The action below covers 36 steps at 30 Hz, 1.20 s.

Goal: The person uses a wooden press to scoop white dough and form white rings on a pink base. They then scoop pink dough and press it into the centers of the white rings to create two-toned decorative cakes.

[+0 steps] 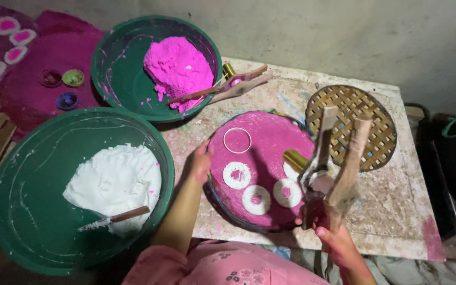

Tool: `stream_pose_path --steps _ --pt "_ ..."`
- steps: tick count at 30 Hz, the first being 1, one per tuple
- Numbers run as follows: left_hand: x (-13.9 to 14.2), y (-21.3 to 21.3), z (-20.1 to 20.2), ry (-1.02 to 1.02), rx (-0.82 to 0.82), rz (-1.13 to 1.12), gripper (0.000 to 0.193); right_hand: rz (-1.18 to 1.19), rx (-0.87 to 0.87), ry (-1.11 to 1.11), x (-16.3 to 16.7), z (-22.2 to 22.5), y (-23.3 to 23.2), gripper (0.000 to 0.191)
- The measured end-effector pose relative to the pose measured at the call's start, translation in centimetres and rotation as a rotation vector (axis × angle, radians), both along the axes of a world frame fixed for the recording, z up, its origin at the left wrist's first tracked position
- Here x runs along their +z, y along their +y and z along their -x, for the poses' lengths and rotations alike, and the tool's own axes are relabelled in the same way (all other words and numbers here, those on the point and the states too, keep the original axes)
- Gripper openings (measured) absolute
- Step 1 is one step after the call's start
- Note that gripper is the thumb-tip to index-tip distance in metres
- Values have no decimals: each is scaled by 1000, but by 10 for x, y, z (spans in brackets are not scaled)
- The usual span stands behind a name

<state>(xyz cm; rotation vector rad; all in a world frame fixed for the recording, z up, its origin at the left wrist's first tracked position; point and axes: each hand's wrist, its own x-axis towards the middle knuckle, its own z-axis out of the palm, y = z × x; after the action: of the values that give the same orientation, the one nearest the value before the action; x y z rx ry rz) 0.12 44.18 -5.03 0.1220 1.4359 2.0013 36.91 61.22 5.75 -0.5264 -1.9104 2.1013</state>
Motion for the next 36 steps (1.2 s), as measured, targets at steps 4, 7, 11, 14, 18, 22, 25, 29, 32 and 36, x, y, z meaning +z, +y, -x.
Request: stream_pose_path --steps 4,7,11,14,18,22,25,29,32,36 --pt "-4 -34 -75 183 124 175 46 29 -86 -32 -2 -1 0 92" --pt "7 -51 -113 393 175 159 67 -76 -35 2 -1 5 -1 77" --pt "35 -72 -126 973 103 514 79 -44 -12 12 2 17 -8 76" --pt "51 -65 -114 1220 -50 671 60 23 -23 22 6 25 -15 83" --pt "56 -57 -110 1223 -220 681 41 60 -32 -8 8 30 -19 91" --pt "51 -61 -123 1213 -241 652 42 -17 -28 -41 4 27 -21 92" --pt "53 -63 -125 1219 -255 664 52 -60 -2 -55 1 24 -17 90" --pt "70 -48 -89 937 -164 316 78 -74 266 -110 1 32 -6 90" --pt "85 -30 -47 -14 -386 -641 88 199 511 -279 6 52 -1 87" --pt "92 -11 -33 -313 -493 -1221 90 511 585 -666 30 86 5 75"
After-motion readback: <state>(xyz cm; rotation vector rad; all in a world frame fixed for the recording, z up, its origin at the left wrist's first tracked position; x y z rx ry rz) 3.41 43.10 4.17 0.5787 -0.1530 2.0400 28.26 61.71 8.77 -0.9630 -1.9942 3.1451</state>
